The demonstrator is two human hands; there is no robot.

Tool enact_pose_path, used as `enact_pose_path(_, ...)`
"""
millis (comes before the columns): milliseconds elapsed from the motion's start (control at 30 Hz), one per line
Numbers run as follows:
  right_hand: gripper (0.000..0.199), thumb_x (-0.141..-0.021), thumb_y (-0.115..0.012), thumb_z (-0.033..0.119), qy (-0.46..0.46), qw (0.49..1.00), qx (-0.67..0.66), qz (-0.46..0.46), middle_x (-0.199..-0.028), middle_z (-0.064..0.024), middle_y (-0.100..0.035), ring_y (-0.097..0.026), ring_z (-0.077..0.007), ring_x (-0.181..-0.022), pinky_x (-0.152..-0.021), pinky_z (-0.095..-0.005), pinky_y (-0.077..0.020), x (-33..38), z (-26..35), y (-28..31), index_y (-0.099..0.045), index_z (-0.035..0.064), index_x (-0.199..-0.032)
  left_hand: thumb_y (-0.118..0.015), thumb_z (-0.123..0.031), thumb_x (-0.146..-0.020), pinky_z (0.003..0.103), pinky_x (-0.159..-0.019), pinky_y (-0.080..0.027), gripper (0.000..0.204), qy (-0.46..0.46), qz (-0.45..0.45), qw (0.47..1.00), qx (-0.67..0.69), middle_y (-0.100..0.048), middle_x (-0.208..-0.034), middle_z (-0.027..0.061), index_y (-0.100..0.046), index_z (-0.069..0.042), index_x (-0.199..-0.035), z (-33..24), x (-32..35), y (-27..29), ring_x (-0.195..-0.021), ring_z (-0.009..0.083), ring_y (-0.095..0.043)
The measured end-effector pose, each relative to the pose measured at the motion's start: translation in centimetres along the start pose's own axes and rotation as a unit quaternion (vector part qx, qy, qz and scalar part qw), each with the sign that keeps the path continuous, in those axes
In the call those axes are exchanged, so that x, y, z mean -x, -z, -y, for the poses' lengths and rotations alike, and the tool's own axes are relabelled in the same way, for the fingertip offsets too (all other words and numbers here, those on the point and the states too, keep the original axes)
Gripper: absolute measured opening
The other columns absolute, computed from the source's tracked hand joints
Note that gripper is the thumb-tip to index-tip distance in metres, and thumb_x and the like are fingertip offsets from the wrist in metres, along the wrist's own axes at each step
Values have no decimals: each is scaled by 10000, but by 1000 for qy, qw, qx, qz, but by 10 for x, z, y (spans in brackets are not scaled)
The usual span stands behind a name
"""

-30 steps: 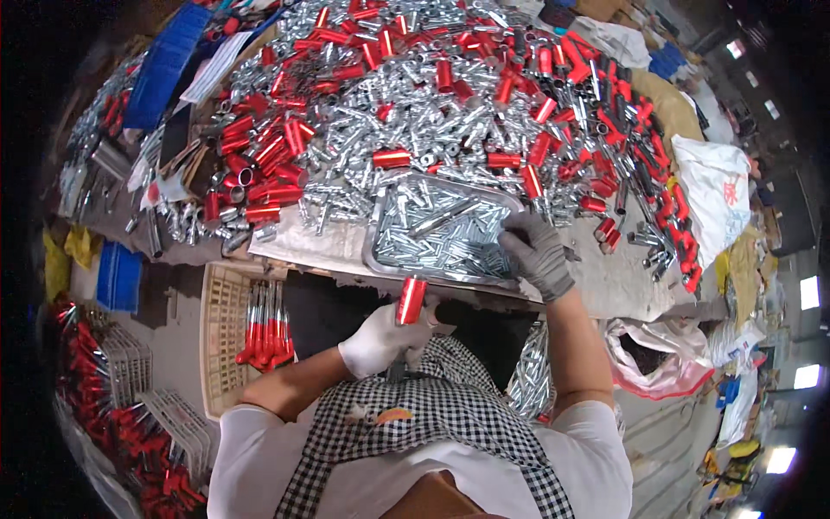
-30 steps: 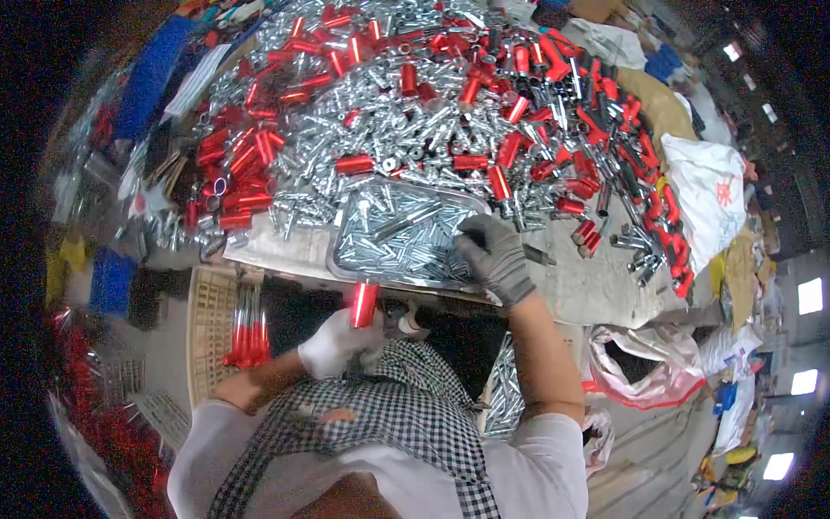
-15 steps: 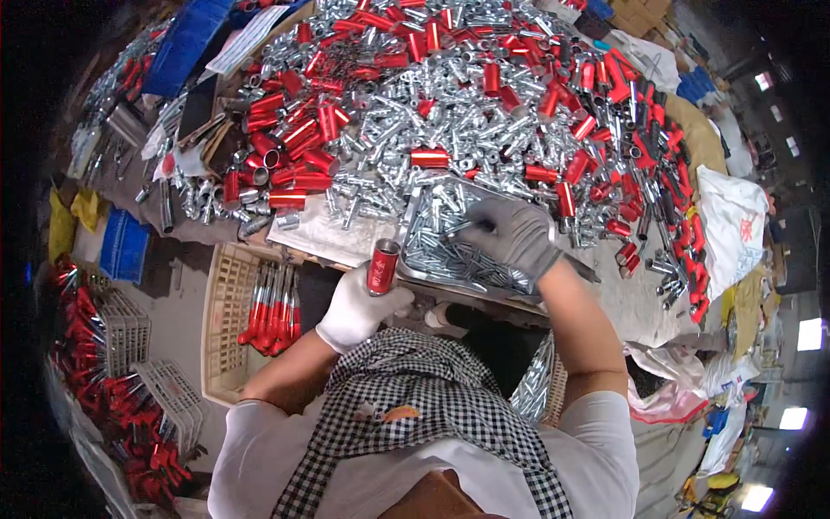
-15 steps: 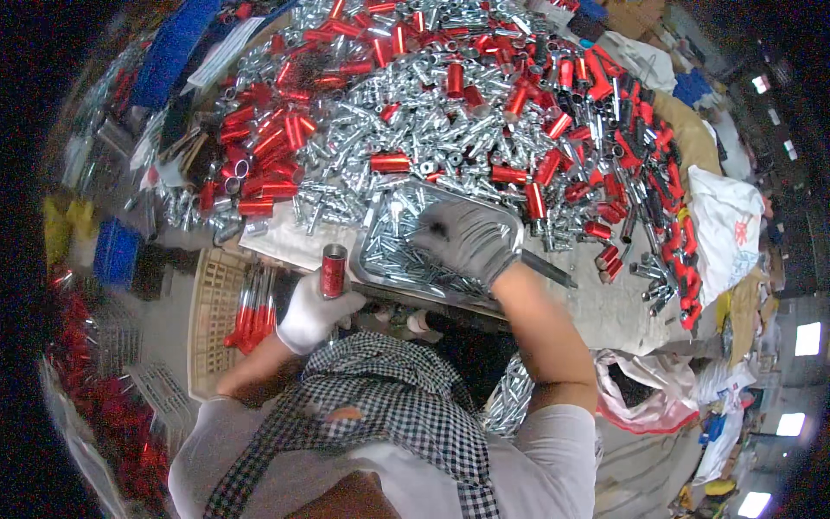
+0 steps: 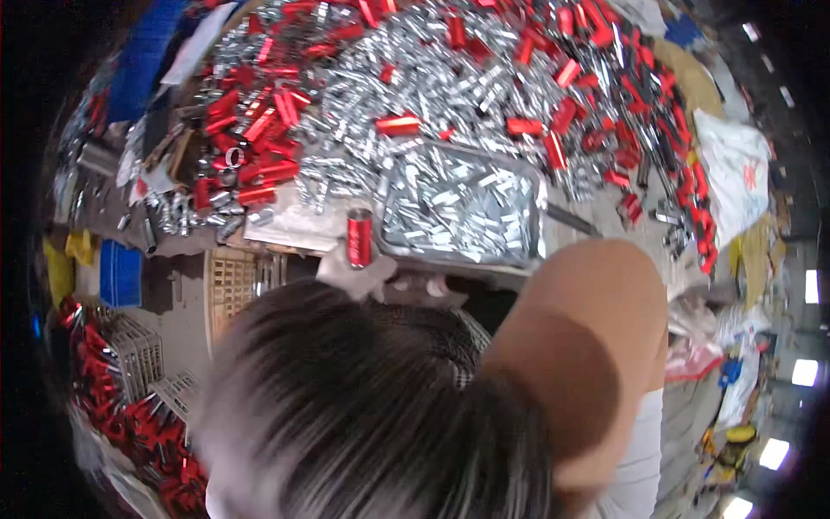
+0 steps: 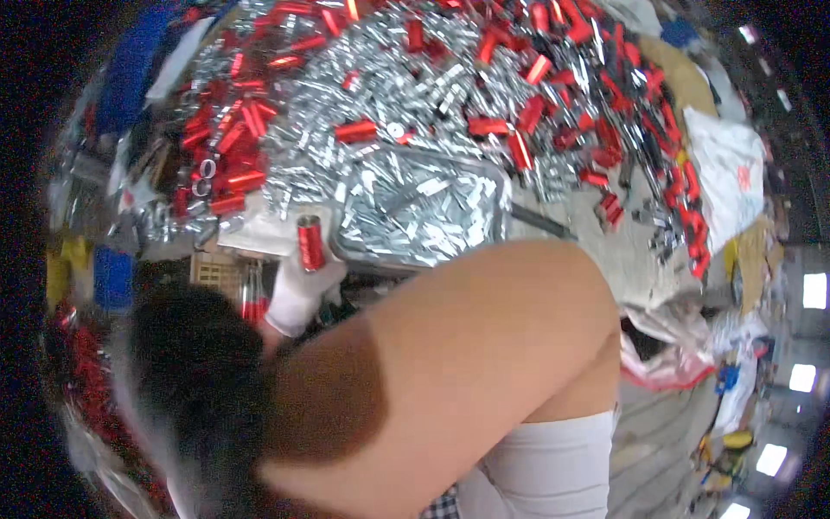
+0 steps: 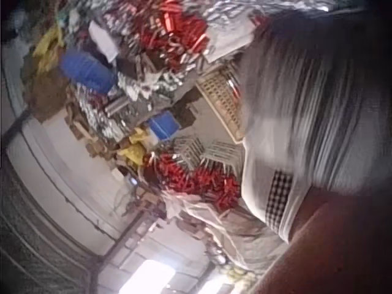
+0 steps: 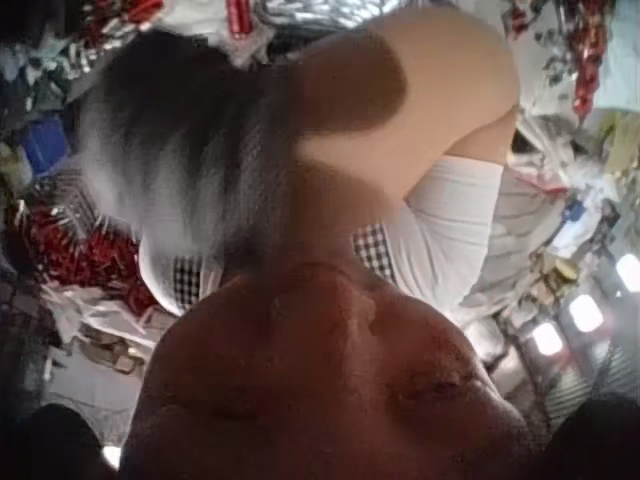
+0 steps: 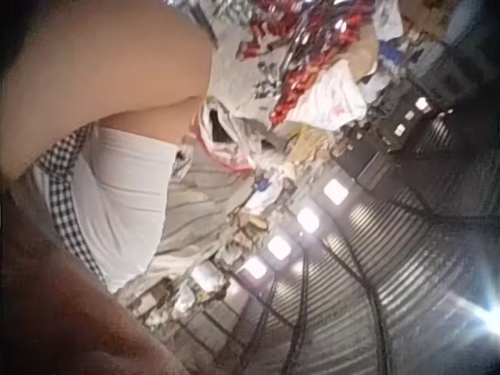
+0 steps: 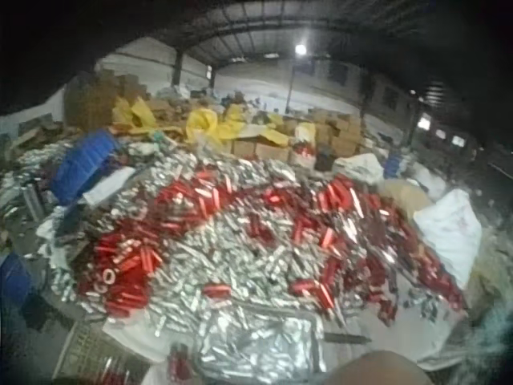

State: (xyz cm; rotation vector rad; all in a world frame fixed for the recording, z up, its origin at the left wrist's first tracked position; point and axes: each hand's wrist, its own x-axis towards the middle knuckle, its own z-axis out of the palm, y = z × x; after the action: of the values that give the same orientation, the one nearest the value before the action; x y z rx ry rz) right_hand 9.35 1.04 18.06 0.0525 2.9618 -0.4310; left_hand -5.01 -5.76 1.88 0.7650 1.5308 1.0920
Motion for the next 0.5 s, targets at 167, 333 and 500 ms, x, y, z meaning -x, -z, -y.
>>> enact_pose_path(167, 250, -783, -622, 261, -49, 998, 9, -45, -737, -148, -649, -646, -290, -673, -600, -411, -504, 32, 14, 0, -669, 32, -872, -642, 16, -819, 262, -464, -459, 144, -20, -13, 996, 84, -528, -600, 28, -510, -24, -860, 6, 5, -16, -486, 119, -540)
enact_pose_path(333, 264, -786, -624, 265, -83, 991, 31, -98, -767, -142, -658, -651, -281, -695, -624, -394, -509, 67, 20, -4, -675, 56, -940, -646, 3, -815, 266, -481, -449, 140, 5, 34, 999, 29, -533, -609, 32, -512, -22, -844, 8, 2, -36, -496, 126, -537)
enact_pose_path(500, 294, -789, -627, 269, -70, 982, 70, -163, -797, -136, -666, -656, -271, -717, -647, -377, -514, 89, 26, -3, -682, 79, -1007, -705, -64, -804, 256, -507, -452, 154, -27, 38, 998, -47, -615, -666, 18, -557, -51, -764, -14, 15, -55, -535, 89, -559)
